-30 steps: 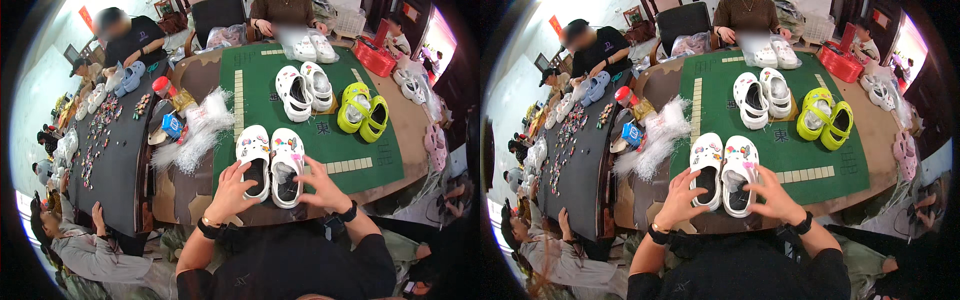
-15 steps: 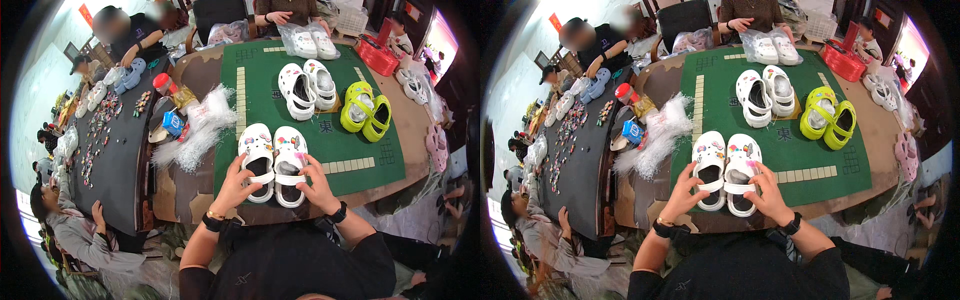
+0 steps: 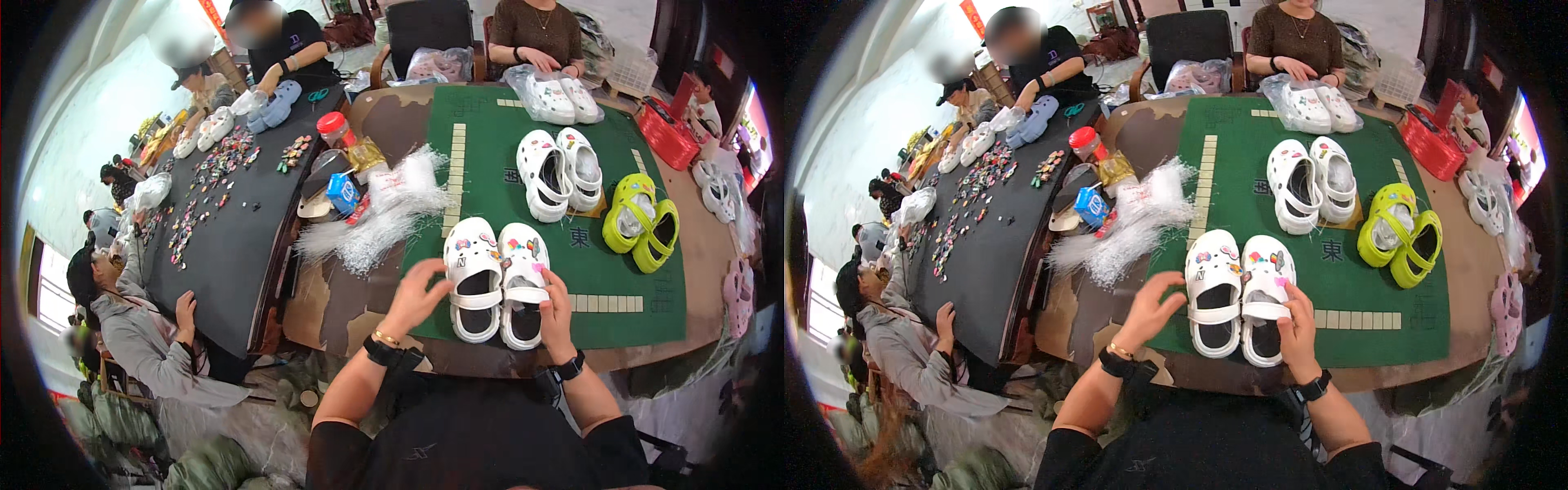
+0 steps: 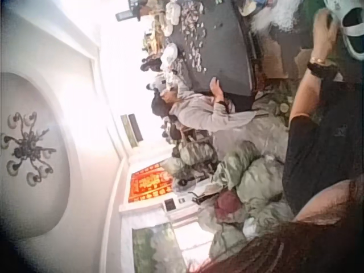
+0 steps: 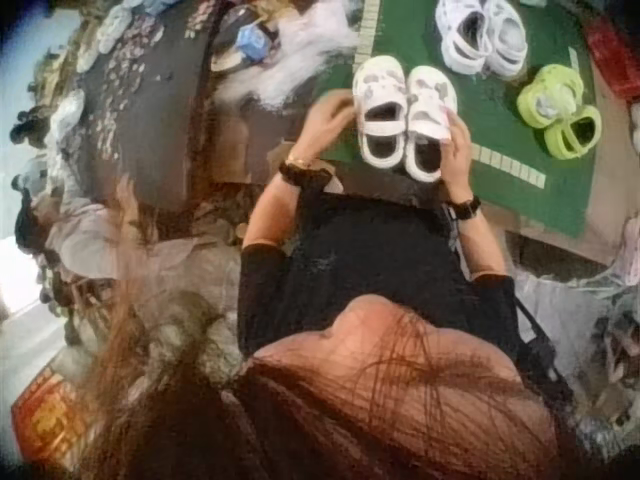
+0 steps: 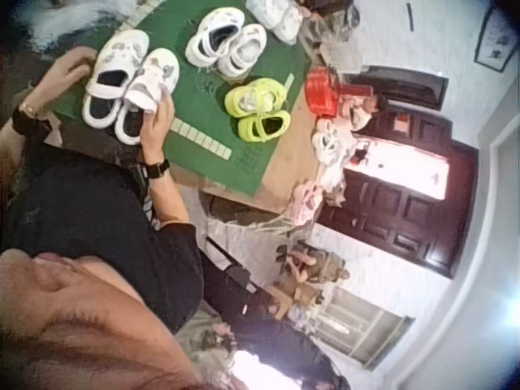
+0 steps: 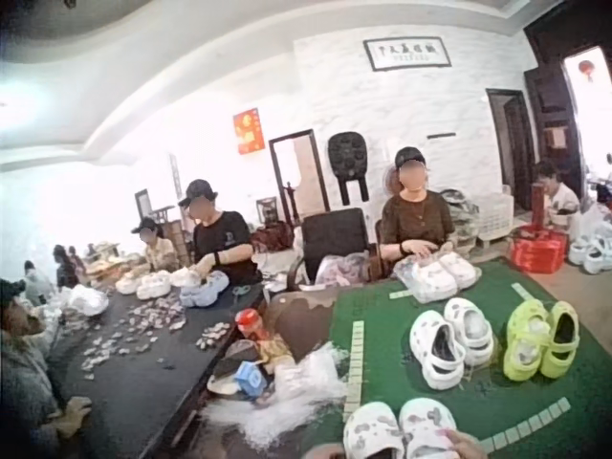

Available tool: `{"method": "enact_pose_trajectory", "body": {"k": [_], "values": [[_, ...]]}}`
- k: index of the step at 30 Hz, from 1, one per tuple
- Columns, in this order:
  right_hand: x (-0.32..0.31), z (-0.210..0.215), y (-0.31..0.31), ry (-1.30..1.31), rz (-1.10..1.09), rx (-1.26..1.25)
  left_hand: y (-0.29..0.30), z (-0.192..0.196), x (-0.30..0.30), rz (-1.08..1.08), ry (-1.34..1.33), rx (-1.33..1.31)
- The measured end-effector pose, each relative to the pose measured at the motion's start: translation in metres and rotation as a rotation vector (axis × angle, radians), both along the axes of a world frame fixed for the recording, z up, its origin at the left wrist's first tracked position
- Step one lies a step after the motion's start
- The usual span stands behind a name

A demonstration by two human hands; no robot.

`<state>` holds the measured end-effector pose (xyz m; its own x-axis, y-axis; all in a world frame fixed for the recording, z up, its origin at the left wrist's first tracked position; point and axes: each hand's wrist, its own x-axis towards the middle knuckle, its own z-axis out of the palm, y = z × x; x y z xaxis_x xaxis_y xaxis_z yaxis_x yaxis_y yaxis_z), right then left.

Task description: Attaching decorative charms to foam clogs in a manufacturing setting.

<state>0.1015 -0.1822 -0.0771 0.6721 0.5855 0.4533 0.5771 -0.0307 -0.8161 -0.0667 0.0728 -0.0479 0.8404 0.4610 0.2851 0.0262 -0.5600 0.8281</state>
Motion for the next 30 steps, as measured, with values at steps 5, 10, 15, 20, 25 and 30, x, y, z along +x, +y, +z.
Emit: {"method": "enact_pose_trajectory", "body": {"k": [5,10,15,20,25,30], "values": [[-0.009,-0.003,-0.003,0.051,-0.006,-0.012,0.086,-0.015,-0.002,0.506,0.09,0.339],[-0.008,-0.01,-0.003,0.037,-0.025,-0.026,0.104,-0.034,0.002,0.432,0.602,0.506],[-0.01,-0.012,-0.002,0.04,-0.022,-0.01,0.091,-0.057,0.007,0.329,0.608,0.599],[-0.019,-0.009,0.0,0.066,-0.054,0.023,0.092,-0.075,0.016,0.391,0.677,0.71],[-0.02,-0.009,0.006,0.061,-0.023,0.085,0.098,-0.069,0.018,0.435,0.741,0.425],[-0.013,0.0,-0.009,0.157,-0.048,0.102,0.072,-0.036,0.014,0.364,0.762,0.373]]}}
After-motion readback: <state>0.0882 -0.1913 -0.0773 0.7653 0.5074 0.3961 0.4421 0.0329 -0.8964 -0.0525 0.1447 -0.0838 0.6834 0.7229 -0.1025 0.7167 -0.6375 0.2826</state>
